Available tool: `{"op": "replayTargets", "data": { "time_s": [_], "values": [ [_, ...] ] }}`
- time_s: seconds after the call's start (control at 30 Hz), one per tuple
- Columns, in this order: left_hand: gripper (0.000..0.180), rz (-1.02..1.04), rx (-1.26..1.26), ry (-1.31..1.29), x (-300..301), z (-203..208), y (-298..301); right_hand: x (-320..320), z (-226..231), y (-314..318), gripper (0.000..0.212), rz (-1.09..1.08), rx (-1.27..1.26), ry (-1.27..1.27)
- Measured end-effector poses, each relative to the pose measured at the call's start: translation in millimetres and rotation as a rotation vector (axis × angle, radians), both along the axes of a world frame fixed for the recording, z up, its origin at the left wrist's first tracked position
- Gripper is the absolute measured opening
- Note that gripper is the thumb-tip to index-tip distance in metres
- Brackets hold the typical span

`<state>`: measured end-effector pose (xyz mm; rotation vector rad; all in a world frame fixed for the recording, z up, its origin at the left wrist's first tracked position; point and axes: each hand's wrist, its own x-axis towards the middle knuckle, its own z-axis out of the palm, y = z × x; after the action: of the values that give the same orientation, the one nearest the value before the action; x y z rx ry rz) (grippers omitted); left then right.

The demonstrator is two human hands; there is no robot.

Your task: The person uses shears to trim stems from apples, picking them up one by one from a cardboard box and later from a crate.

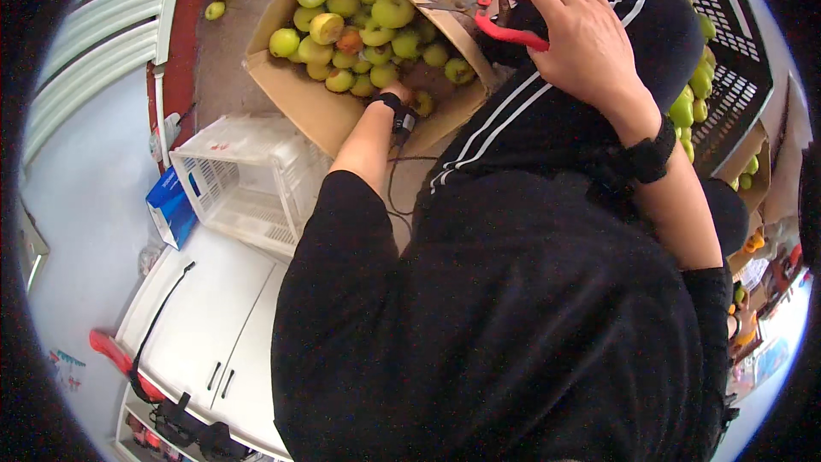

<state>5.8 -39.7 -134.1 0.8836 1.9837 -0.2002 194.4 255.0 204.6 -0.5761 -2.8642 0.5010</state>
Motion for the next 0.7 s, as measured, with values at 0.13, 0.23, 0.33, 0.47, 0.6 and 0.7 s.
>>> {"op": "replayTargets", "data": {
  "time_s": [0.13,0.23,0.33,0.47,0.6,0.7],
  "values": [
    [0.042,0.074,-0.023,-0.194,22.9,-11.7,2.5,0.1,2.8,-0.6,0.040,-0.001,0.009,-0.023],
    [0.040,0.149,0.054,-0.239,34.7,-12.8,13.9,0.6,3.4,-0.1,0.040,-0.007,0.017,-0.038],
    [0.039,0.239,0.085,-0.272,37.4,-9.9,27.9,1.3,2.7,1.1,0.052,-0.016,0.004,-0.114],
    [0.037,0.401,0.060,-0.351,37.3,2.9,38.2,-0.5,1.5,-0.1,0.052,-0.005,0.001,-0.073],
    [0.036,0.561,0.034,-0.438,33.0,44.4,45.4,0.4,0.7,0.8,0.039,-0.020,0.000,-0.042],
    [0.057,0.941,0.216,-0.875,8.7,108.1,43.1,-0.1,1.4,0.7,0.041,-0.021,-0.005,-0.024]
  ]
}}
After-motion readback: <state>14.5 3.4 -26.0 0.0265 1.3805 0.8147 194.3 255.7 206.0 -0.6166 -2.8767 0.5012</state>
